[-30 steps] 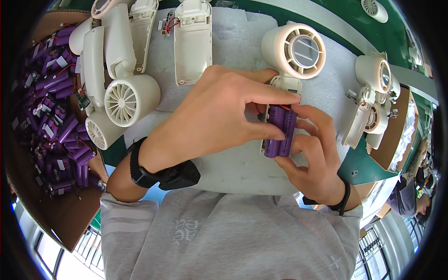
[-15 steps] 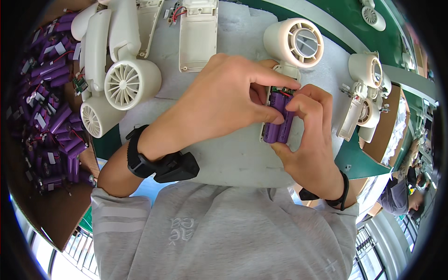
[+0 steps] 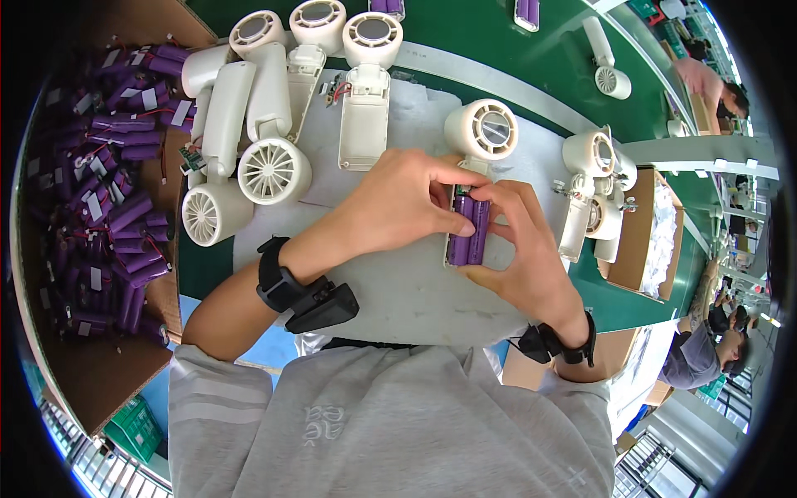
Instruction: The person assembles portable fans by retrieving battery packs from a box, connecting their wires to circuit boards inside the fan casings, and fitting the batteries into the housings before placing the fans onto a conveyor belt.
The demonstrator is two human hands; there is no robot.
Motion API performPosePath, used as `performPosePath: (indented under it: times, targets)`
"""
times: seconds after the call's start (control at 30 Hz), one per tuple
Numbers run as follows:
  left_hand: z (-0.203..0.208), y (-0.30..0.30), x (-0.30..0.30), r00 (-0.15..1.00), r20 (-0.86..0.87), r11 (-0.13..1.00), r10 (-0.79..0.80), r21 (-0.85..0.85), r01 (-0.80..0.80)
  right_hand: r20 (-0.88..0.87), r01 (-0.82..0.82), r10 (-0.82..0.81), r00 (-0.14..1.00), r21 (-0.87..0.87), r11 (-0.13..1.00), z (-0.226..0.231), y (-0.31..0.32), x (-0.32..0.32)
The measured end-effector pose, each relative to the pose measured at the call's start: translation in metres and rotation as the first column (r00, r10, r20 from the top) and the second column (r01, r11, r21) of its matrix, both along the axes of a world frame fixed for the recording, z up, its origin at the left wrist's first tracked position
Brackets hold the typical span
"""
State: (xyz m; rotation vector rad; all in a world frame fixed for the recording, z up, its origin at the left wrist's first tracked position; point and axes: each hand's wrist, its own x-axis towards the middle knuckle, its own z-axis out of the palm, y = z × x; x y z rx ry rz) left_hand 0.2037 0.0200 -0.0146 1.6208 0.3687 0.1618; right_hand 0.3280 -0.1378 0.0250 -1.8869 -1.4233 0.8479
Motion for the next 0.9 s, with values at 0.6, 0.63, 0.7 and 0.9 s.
performPosePath:
  times: [0.6, 0.63, 0.7, 0.9]
  targets:
    - [-0.026, 0.002, -0.017, 1.000, 0.019, 0.991, -0.016, 0.132, 0.014, 0.089, 0.013, -0.008, 0.996, -0.061, 0.998, -0.029, 0.013, -0.014]
    - [-0.028, 0.000, -0.019, 1.000, 0.013, 0.992, -0.006, 0.129, 0.004, 0.049, 0.017, -0.015, 0.999, -0.051, 0.999, -0.032, 0.011, -0.015]
    - [-0.028, -0.003, -0.021, 1.000, 0.031, 0.991, 0.000, 0.131, -0.004, 0.017, 0.022, -0.021, 1.000, -0.037, 0.999, -0.034, 0.007, -0.017]
    - [-0.025, 0.001, -0.025, 1.000, 0.006, 0.992, -0.005, 0.124, 0.004, 0.137, -0.035, 0.020, 0.990, 0.110, 0.993, -0.041, -0.005, -0.020]
